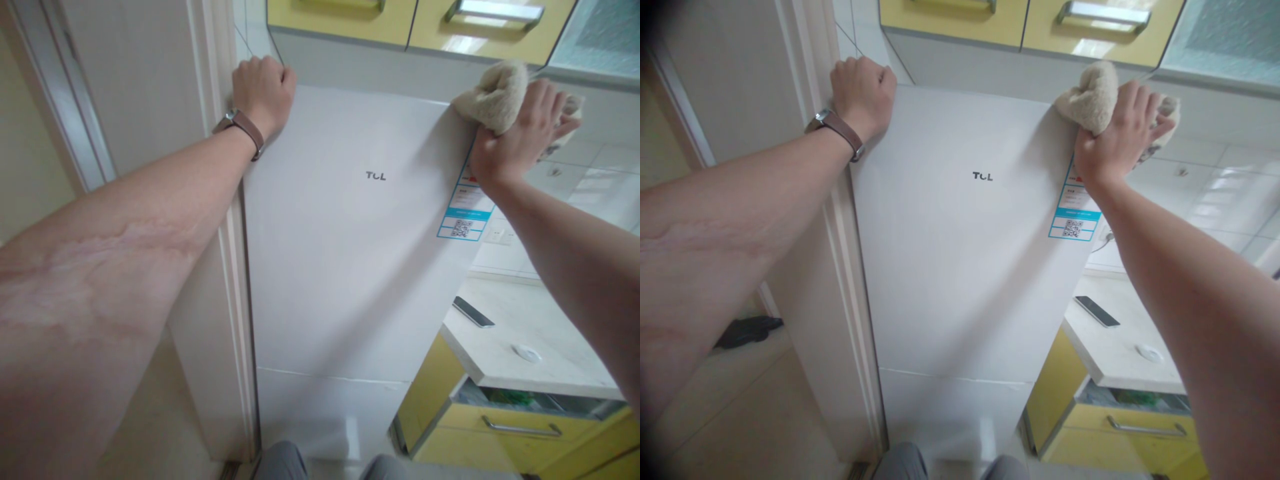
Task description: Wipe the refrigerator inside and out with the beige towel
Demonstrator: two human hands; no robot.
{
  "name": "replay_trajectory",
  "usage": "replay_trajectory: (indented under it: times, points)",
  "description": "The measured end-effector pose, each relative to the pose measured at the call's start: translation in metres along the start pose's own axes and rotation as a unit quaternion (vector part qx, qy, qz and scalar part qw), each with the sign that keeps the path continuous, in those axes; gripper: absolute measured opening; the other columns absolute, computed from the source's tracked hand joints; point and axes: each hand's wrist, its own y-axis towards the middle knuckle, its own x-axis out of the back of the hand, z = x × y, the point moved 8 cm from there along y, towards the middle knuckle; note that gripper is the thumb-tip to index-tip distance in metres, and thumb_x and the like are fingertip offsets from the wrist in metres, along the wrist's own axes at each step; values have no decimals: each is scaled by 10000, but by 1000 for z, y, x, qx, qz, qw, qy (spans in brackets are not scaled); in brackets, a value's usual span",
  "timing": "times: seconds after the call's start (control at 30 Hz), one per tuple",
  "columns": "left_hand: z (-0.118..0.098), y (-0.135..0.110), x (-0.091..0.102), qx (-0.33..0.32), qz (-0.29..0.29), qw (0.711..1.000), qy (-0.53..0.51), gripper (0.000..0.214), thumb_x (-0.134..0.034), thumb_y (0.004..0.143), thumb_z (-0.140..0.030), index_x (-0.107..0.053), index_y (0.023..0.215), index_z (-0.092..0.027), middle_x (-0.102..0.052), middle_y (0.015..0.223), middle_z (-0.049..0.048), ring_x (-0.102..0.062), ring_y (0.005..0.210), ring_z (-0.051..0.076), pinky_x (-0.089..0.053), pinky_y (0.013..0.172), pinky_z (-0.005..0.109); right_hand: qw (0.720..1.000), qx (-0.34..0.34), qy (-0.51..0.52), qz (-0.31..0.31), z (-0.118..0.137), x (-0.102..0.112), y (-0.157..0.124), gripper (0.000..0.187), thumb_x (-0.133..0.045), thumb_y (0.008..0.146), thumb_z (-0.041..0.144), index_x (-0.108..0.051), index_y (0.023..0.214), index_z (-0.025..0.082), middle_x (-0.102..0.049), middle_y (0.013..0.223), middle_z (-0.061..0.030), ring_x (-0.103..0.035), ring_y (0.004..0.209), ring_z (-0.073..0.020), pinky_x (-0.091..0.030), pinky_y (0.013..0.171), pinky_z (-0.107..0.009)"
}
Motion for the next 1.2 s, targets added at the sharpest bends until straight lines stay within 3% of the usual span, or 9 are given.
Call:
replay_trajectory:
  times: [0.13,0.27,0.4,0.6,0.77,0.87,1.0,1.2]
  points:
    - [2,1,-1,10,3,1000,-14,512,-335,1077,-345,-731,1264,-81,-699,1388,129,-600,1270,328,-389,1095,540,1000,-4,-12,-5,0,1,-1,492,-607,699,234,-445,1164,248,-556,1345,-137,-444,1349,-384,-207,1126,-669]
    - [2,1,-4,12,14,1000,-18,500,-330,1096,-387,-742,1275,-167,-695,1400,97,-587,1274,310,-378,1117,507,1000,-3,-18,-11,0,2,-1,527,-606,684,234,-474,1193,241,-567,1355,-132,-463,1337,-387,-236,1119,-667]
    - [1,2,-2,7,-2,1000,-25,521,-355,1071,-314,-732,1259,-9,-694,1366,212,-600,1315,344,-378,1099,528,1000,6,-5,-10,-1,2,-2,537,-609,712,242,-477,1233,241,-558,1360,-139,-451,1356,-394,-210,1143,-698]
    - [-1,0,0,0,-10,1000,-15,538,-353,1066,-330,-743,1255,-11,-699,1347,230,-615,1303,362,-415,1059,527,999,21,16,-18,-4,2,-4,565,-592,760,263,-468,1311,253,-544,1412,-131,-426,1418,-405,-175,1172,-735]
    - [0,0,-1,6,-5,1000,-19,525,-359,1072,-331,-737,1266,-22,-691,1369,214,-602,1306,346,-400,1070,516,1000,17,0,-7,-4,2,-2,613,-590,749,266,-502,1353,212,-555,1414,-138,-450,1411,-410,-221,1162,-744]
    - [1,1,-1,11,-5,1000,-19,508,-364,1081,-330,-734,1268,-36,-692,1377,193,-600,1316,342,-398,1088,516,1000,15,-17,-16,-3,3,-2,614,-595,716,262,-533,1322,186,-584,1380,-146,-486,1382,-410,-258,1154,-736]
    - [2,0,-2,16,-1,999,-33,500,-369,1085,-323,-736,1263,-32,-682,1387,203,-582,1352,340,-360,1130,514,999,12,5,-31,-1,6,-4,548,-591,694,249,-522,1238,254,-595,1374,-140,-479,1382,-407,-234,1165,-726]
    - [-1,-3,2,17,10,1000,-22,549,-335,1080,-352,-725,1300,-35,-667,1409,200,-558,1373,351,-358,1127,509,1000,14,12,-18,1,9,-6,496,-595,719,251,-497,1205,251,-582,1378,-155,-473,1379,-420,-220,1162,-732]
